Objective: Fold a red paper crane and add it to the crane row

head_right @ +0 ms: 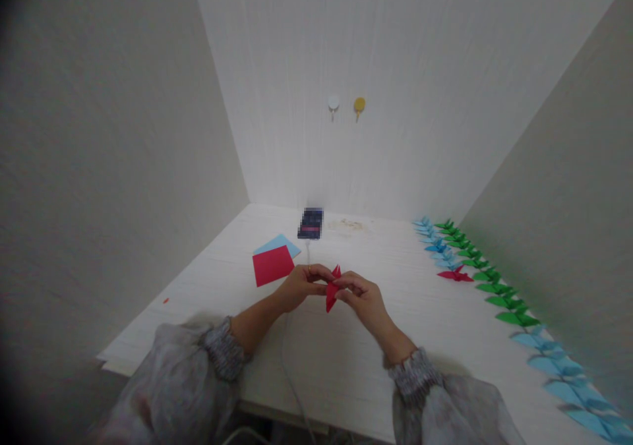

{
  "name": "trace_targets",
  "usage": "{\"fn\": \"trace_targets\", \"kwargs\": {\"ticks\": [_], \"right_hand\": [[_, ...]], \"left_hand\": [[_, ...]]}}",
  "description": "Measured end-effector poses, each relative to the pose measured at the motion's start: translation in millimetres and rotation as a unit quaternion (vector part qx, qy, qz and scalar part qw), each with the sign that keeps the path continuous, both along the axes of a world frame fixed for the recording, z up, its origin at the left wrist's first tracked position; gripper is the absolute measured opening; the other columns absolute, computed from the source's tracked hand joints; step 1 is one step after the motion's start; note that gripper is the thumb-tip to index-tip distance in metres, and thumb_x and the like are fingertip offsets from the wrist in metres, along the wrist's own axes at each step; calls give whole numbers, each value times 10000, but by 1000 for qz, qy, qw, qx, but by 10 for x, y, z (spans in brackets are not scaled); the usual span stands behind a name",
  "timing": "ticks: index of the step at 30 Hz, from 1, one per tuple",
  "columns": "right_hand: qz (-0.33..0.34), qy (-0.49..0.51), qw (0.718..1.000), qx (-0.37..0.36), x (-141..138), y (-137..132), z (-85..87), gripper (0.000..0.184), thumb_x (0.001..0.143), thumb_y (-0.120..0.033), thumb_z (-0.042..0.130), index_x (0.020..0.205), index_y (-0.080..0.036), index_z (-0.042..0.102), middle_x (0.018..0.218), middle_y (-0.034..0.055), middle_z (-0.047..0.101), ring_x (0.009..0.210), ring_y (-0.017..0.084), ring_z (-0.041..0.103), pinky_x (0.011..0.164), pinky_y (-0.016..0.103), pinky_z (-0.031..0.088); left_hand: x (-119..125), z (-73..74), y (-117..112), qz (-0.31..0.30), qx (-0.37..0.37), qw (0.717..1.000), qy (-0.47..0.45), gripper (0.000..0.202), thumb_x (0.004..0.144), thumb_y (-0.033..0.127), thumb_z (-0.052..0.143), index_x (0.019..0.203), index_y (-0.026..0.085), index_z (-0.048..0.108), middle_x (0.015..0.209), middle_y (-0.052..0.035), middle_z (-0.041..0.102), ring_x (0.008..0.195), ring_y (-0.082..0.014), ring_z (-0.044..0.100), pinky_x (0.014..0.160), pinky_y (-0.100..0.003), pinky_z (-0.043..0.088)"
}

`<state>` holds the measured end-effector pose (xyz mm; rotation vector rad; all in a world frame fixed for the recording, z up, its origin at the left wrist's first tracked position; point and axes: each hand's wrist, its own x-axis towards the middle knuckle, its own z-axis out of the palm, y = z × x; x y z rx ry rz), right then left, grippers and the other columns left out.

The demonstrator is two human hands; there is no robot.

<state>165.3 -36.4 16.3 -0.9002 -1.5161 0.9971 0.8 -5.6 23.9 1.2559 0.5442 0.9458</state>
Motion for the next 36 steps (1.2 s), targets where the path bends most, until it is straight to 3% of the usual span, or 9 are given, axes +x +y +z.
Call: {"fn": "trace_targets", "kwargs": {"ticks": [8,13,19,25,36], "right_hand": [[-51,-54,996,54,-65,-60,46,93,734,-244,548,733,-236,641,695,6,592,672,155,544,616,270,426],[-61,-77,994,55,-90,-78,52,99,744,-240,540,801,-228,620,737,19,597,690,156,551,651,278,435],[-55,-75,995,32,-45,-44,-5,87,699,-256,597,772,-213,618,737,16,589,708,156,547,652,270,439],[-60,9,998,-5,-80,-43,-17,66,731,-257,563,733,-204,602,704,4,564,663,133,515,599,242,419],[-49,91,994,-44,-165,-58,-10,100,747,-262,553,688,-190,591,638,-17,538,623,108,474,594,227,374]], "left_hand": [[45,-48,12,39,-13,998,-48,133,544,164,692,655,129,629,683,-15,612,654,-110,555,655,-253,429],[75,-62,11,57,-42,996,-59,143,543,195,696,642,120,624,676,-20,626,643,-116,563,670,-271,428],[85,-84,13,53,-16,998,-31,148,565,215,683,662,117,630,696,-24,617,673,-118,550,697,-278,416],[74,-82,3,51,23,998,-32,184,539,188,698,696,131,622,775,-26,604,759,-137,540,752,-307,408],[81,-80,-13,66,30,996,-51,156,545,180,692,648,120,592,728,-19,581,713,-118,533,702,-282,410]]}}
